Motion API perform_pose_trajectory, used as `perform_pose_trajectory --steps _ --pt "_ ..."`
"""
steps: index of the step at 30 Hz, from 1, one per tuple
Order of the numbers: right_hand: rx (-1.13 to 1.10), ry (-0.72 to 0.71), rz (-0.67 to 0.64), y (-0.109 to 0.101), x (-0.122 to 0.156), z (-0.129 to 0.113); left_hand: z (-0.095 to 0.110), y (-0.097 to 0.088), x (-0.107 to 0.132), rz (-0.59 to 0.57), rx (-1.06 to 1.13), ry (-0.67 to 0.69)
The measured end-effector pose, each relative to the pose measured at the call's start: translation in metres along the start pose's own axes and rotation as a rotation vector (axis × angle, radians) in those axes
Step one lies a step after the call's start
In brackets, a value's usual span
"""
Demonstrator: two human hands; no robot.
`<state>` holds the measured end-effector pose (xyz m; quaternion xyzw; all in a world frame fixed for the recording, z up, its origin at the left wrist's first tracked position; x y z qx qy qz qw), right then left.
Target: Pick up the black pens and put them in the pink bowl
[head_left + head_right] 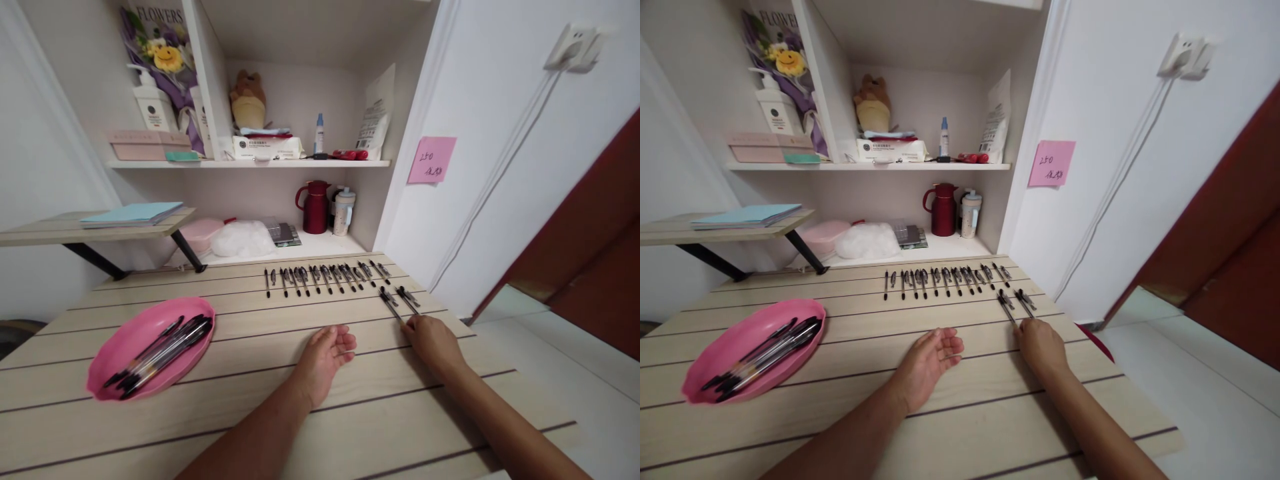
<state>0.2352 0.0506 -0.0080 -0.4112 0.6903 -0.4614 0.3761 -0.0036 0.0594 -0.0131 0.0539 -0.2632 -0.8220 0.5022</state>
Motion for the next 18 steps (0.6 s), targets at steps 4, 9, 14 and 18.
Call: perform_pose_trajectory --steps 4,9,14,18 --pt "0.002 -0.005 0.002 0.002 -0.001 0.003 0.0 0.0 -0.001 -0.007 -0.005 0.009" --pt "-0.009 -0.012 0.003 0.005 0.0 0.005 -0.001 0.0 0.0 -0.013 0.006 0.007" --pt "0.005 -0.029 0.026 0.0 0.007 0.0 -0.001 -0.001 -0.001 -0.022 0.003 0.022" --pt "0.017 -0.024 0.054 -0.005 0.014 -0.005 -0.002 -0.002 -0.001 -0.034 -0.017 0.025"
Point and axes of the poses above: each hand's wrist, its own x-axis away from the middle knuckle, its own y-axis out of the palm, z = x × y, the point moved 3 cm from there along -x, towards the middle knuckle, and after that the axes turned 13 degrees about -x, right-handed, at the moved point
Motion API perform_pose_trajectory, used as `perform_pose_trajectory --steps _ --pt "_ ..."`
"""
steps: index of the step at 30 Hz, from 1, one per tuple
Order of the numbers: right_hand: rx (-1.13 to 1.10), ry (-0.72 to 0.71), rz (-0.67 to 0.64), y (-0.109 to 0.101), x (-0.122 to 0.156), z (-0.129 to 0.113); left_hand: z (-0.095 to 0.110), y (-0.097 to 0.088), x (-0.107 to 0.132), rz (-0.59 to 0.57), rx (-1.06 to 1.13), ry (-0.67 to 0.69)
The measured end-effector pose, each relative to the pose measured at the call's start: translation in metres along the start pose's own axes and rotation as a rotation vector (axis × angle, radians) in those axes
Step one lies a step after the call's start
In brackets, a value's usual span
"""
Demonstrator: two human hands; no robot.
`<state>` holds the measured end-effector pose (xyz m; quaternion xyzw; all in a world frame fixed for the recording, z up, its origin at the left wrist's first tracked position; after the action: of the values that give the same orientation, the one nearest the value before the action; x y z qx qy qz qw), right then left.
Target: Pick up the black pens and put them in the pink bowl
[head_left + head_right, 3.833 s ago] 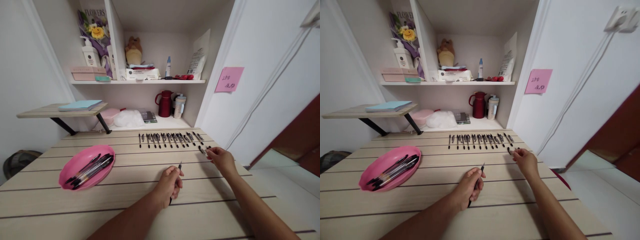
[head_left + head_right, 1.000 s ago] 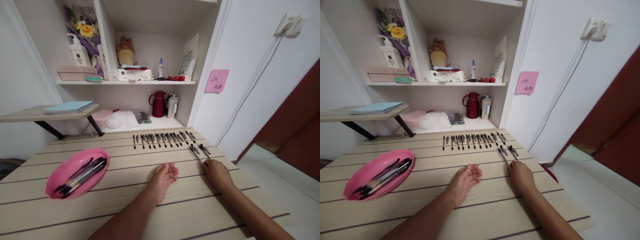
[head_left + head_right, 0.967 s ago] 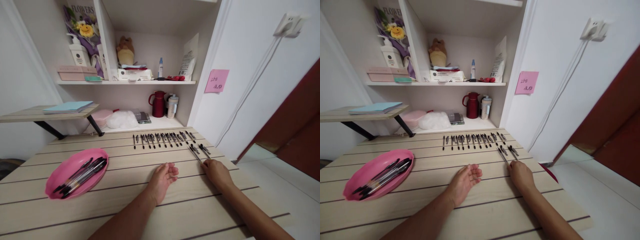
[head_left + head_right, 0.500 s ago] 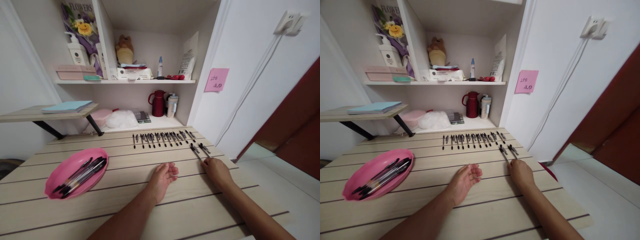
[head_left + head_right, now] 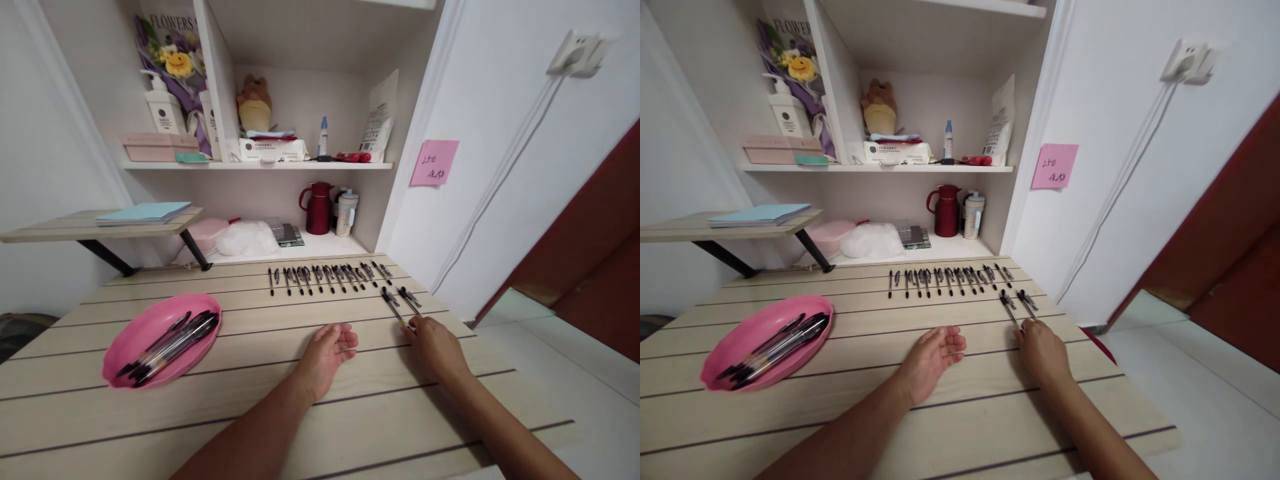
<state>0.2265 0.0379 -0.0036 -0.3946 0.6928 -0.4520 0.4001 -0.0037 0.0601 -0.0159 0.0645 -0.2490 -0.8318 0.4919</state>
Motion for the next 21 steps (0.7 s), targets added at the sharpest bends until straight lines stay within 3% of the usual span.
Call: perform_pose_trajectory --steps 4,8,13,16,21 --pt "-0.043 -0.013 0.003 -0.004 0.012 -0.015 0.001 0.002 0.003 -0.006 -0.072 0.024" --pt "-0.148 -0.13 -0.099 -0.004 0.039 -0.056 0.01 0.008 0.008 0.022 -0.217 0.056" --pt "-0.303 -0.235 -0.213 0.001 0.078 -0.107 0.051 0.007 0.014 0.1 -0.466 0.13" --pt "-0.354 -0.26 -0.235 0.006 0.088 -0.117 0.095 -0.016 0.02 0.168 -0.678 0.179" --pt "-0.434 -0.263 -0.23 0.013 0.086 -0.109 0.172 -0.091 0.039 0.403 -0.924 0.229"
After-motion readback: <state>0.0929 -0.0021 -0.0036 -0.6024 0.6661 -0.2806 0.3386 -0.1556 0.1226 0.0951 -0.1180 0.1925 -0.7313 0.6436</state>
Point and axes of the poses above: each hand's wrist, its own x-axis away from the middle knuckle, its own y-axis out of the palm, z = x × y, the point moved 3 cm from there along -x, towards the middle knuckle, and after that the axes turned 13 degrees about -x, right-handed, at the moved point
